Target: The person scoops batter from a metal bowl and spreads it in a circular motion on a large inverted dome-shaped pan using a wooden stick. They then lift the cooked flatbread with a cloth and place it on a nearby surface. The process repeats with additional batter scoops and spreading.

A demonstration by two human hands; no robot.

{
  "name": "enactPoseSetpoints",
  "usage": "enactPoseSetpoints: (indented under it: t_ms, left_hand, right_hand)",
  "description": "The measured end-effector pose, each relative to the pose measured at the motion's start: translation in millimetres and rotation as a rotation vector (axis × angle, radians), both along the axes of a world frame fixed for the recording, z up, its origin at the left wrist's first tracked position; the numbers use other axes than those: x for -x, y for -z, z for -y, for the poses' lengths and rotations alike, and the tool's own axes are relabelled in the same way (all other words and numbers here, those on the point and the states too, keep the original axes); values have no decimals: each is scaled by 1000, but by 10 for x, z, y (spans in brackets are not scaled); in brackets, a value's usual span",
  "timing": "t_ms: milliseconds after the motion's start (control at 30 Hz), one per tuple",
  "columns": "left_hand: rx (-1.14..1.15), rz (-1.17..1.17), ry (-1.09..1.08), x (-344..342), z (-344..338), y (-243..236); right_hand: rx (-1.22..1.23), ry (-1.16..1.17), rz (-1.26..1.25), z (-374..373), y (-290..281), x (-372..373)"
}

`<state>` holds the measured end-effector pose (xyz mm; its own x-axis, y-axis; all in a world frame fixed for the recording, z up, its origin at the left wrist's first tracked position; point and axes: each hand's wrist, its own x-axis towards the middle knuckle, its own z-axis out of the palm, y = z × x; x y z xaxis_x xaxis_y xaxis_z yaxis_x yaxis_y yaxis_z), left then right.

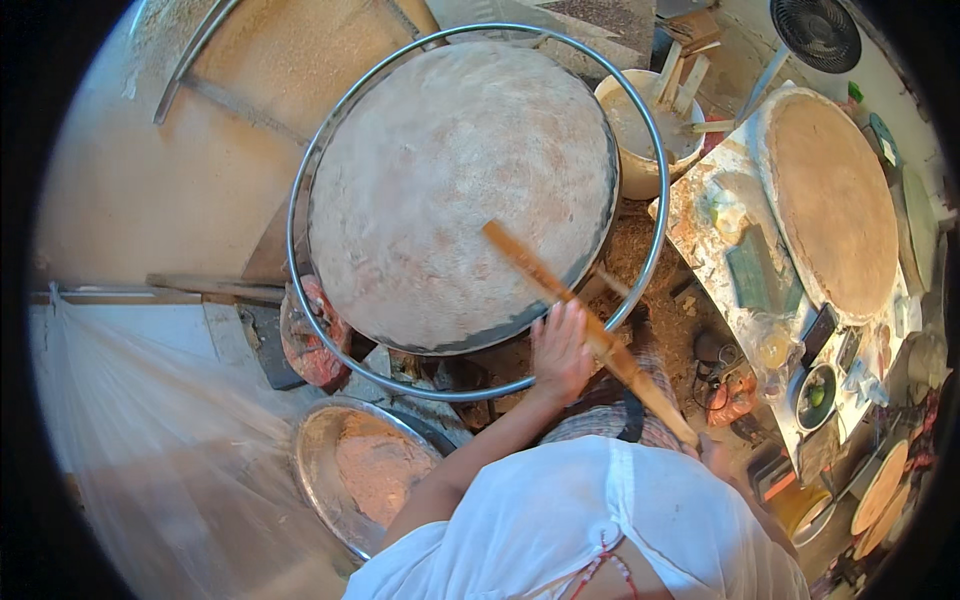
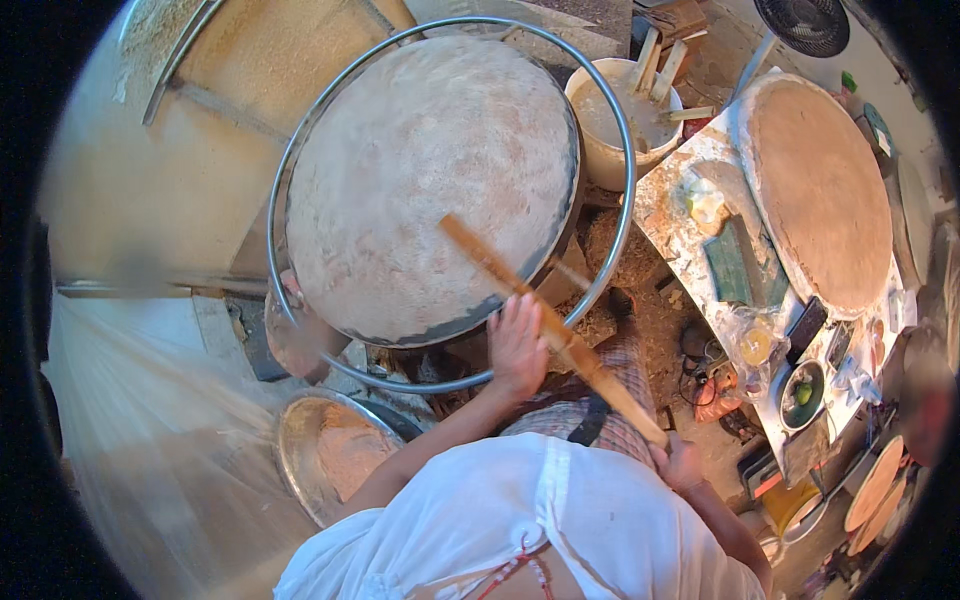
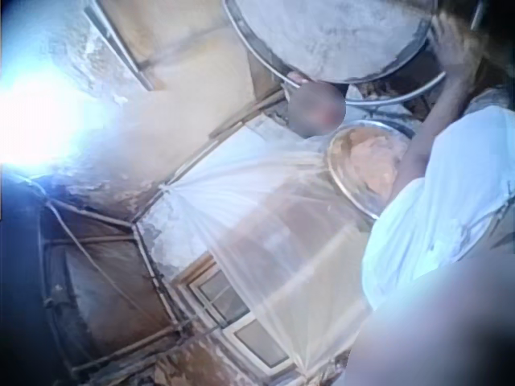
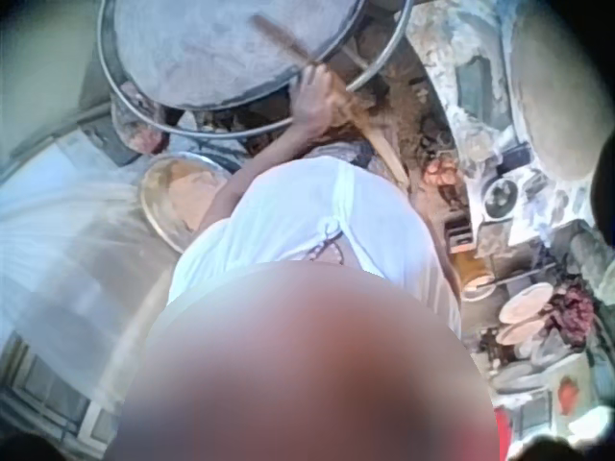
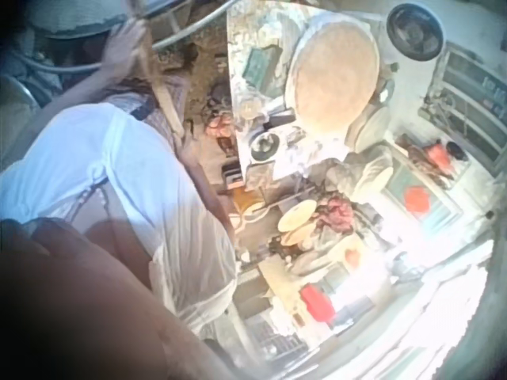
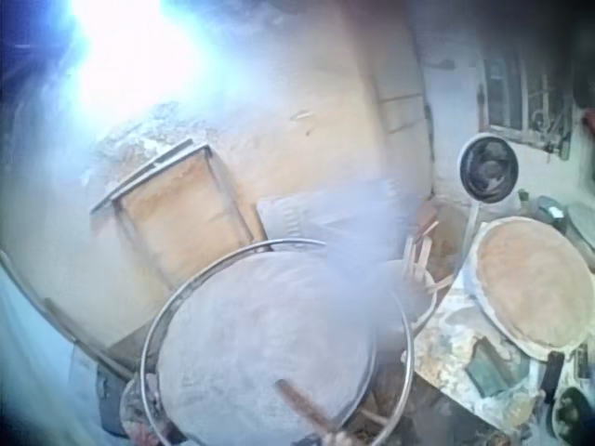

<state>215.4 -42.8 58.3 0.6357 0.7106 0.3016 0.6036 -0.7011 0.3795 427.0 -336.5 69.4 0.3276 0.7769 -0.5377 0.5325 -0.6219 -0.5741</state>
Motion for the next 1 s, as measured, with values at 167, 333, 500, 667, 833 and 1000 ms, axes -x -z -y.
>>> enactPoseSetpoints:
  t_ms: [167, 333, 500, 667, 833, 1000]
  left_hand:
    - [-3, 26, 79, -1016, -609, -172]
    - [-42, -95, 15, -486, -552, -305]
    - [26, -50, 49, 59, -95, -232]
    - [104, 25, 20, -996, -368, -86]
    - [-6, -100, -34, -1658, -1369, -434]
    - [8, -156, -118, -960, -1306, -453]
  right_hand:
    - [-46, 264, -126, -443, -387, -109]
    - [106, 177, -326, -509, -516, -66]
    - [33, -3, -132, 72, 13, -52]
    - [-12, 191, -120, -531, -414, -318]
    - [-9, 175, -230, -1251, -324, -805]
    - [126, 95, -406, -1374, -484, -482]
